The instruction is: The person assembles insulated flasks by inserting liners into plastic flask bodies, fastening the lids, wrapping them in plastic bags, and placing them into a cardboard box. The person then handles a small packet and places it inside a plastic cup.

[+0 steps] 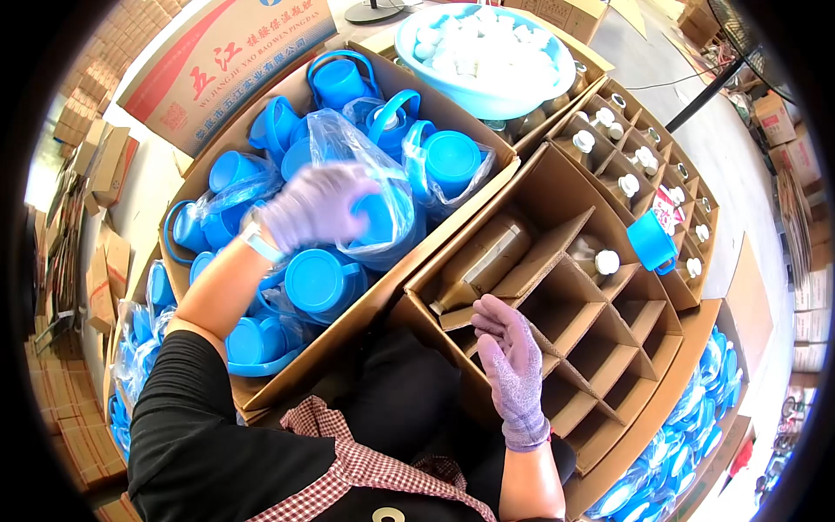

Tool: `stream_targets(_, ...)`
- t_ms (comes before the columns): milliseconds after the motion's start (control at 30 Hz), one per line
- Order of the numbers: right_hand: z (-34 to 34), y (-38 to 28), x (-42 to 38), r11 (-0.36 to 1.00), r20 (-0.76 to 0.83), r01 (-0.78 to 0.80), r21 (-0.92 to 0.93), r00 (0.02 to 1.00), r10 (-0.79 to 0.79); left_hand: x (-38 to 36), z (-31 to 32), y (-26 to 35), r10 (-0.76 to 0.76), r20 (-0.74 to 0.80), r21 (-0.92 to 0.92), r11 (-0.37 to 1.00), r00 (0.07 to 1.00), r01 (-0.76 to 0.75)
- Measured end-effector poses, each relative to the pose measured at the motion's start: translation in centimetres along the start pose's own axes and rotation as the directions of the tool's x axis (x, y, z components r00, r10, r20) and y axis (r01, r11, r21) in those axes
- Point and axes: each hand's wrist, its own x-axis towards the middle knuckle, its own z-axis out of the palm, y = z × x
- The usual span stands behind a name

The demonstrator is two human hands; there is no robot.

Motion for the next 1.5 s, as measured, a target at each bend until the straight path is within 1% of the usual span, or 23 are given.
stream_targets(100, 0.3, 0.2, 0.0, 1.000, 0.037, -0.003, 0.007, 0.999, 0.003, -0.3, 2.2, 2.1, 0.093, 0.087, 0.088, 0.991, 0.992, -0.100)
stream_targets(133, 0.5, 0.2, 0.0, 1.000, 0.033, 0.005, -0.003, 0.999, -0.005, 0.0, 2.2, 1.9, 0.137, 0.201, 0.129, 0.978, 0.970, -0.165)
stream_targets(267, 0.7, -0.1, -0.2, 0.999, 0.032, 0.013, -0.045, 0.999, -0.012, 0.6, 4.6, -0.2, 0.314, 0.178, 0.112, 0.935, 0.932, -0.337)
stream_targets(367, 0.5, -0.1, -0.4, 0.997, 0.033, 0.035, -0.065, 0.999, -0.033, 0.9, 3.6, 1.2, 0.155, 0.240, 0.065, 0.982, 0.958, -0.175)
stream_targets(400, 0.4, -0.1, -0.4, 0.996, 0.035, 0.048, -0.071, 0.998, -0.046, 0.4, 2.8, 1.8, 0.102, 0.135, 0.012, 0.994, 0.985, -0.105)
stream_targets(500, 0.4, -0.3, -0.4, 0.995, 0.023, 0.052, -0.085, 0.998, -0.050, -0.2, -2.3, 2.6, -0.193, 0.200, -0.109, 0.970, 0.961, 0.218)
stream_targets(533, 0.4, -0.4, -0.4, 0.994, 0.028, 0.056, -0.098, 0.998, -0.053, -0.6, -2.7, 1.1, -0.173, 0.083, -0.189, 0.964, 0.981, 0.186)
stream_targets(567, 0.3, -0.5, -0.3, 0.992, 0.033, 0.060, -0.112, 0.998, -0.056, -0.7, -3.4, -1.2, -0.030, -0.054, -0.276, 0.961, 0.998, 0.014)
stream_targets(600, 0.2, -0.5, -0.4, 0.990, 0.040, 0.061, -0.128, 0.998, -0.056, -0.2, -5.4, -2.8, -0.063, -0.063, -0.499, 0.866, 0.996, 0.023)
stream_targets(633, 0.2, -0.4, -0.4, 0.990, 0.040, 0.058, -0.126, 0.998, -0.053, 0.1, -6.1, -4.2, -0.189, -0.195, -0.693, 0.721, 0.962, 0.002)
stream_targets(667, 0.2, -0.3, -0.3, 0.990, 0.041, 0.058, -0.125, 0.998, -0.054, 0.9, -7.4, -5.1, -0.322, -0.257, -0.766, 0.643, 0.911, 0.011)
stream_targets(700, 0.3, -0.3, -0.2, 0.990, 0.044, 0.061, -0.126, 0.997, -0.056, 2.7, -6.9, -7.9, -0.356, -0.553, -0.353, 0.919, 0.754, 0.175)
stream_targets(767, 0.6, 0.1, -0.3, 0.993, 0.048, 0.057, -0.099, 0.997, -0.053, 5.8, -6.4, -8.7, -0.358, -0.569, -0.154, 0.931, 0.740, 0.331)
stream_targets(833, 0.6, 0.0, -0.2, 0.992, 0.055, 0.061, -0.107, 0.997, -0.055, 9.5, -3.2, -11.8, -0.350, -0.346, -0.187, 0.935, 0.871, 0.301)
stream_targets(867, 0.6, -0.1, -0.2, 0.990, 0.060, 0.064, -0.125, 0.997, -0.057, 11.0, -0.8, -12.7, -0.266, -0.369, -0.142, 0.963, 0.891, 0.229)
stream_targets(900, 0.5, -0.2, -0.3, 0.988, 0.064, 0.062, -0.142, 0.997, -0.054, 12.1, -0.5, -12.3, -0.349, -0.140, -0.435, 0.862, 0.927, 0.259)
stream_targets(967, 0.3, 0.0, -0.2, 0.987, 0.064, 0.069, -0.145, 0.996, -0.060, 14.1, 1.4, -13.8, -0.198, -0.010, -0.539, 0.827, 0.980, 0.162)
stream_targets(1200, 0.4, -0.2, 0.0, 0.987, 0.064, 0.054, -0.151, 0.997, -0.044, 14.6, 3.4, -15.9, 0.063, -0.118, -0.193, 0.978, 0.991, -0.085)
stream_targets(1300, 0.3, 0.0, 0.1, 0.981, 0.075, 0.079, -0.175, 0.995, -0.067, 14.3, 6.1, -14.3, -0.005, 0.056, -0.120, 0.993, 0.998, 0.012)
stream_targets(1333, 0.3, 0.0, 0.0, 0.978, 0.082, 0.091, -0.186, 0.994, -0.077, 13.7, 7.1, -13.3, -0.115, 0.041, -0.055, 0.992, 0.993, 0.117)
stream_targets(1433, 0.5, -0.2, -0.1, 0.980, 0.076, 0.078, -0.182, 0.995, -0.065, 13.6, 4.3, -10.3, -0.243, 0.147, 0.182, 0.959, 0.959, 0.215)
stream_targets(1467, 0.4, -0.3, -0.2, 0.978, 0.076, 0.082, -0.192, 0.995, -0.069, 15.2, 3.8, -11.3, -0.235, 0.194, 0.087, 0.971, 0.952, 0.222)
stream_targets(1500, 0.3, -0.3, -0.3, 0.976, 0.078, 0.084, -0.200, 0.995, -0.070, 16.1, 4.0, -11.7, -0.207, 0.048, -0.162, 0.964, 0.977, 0.212)
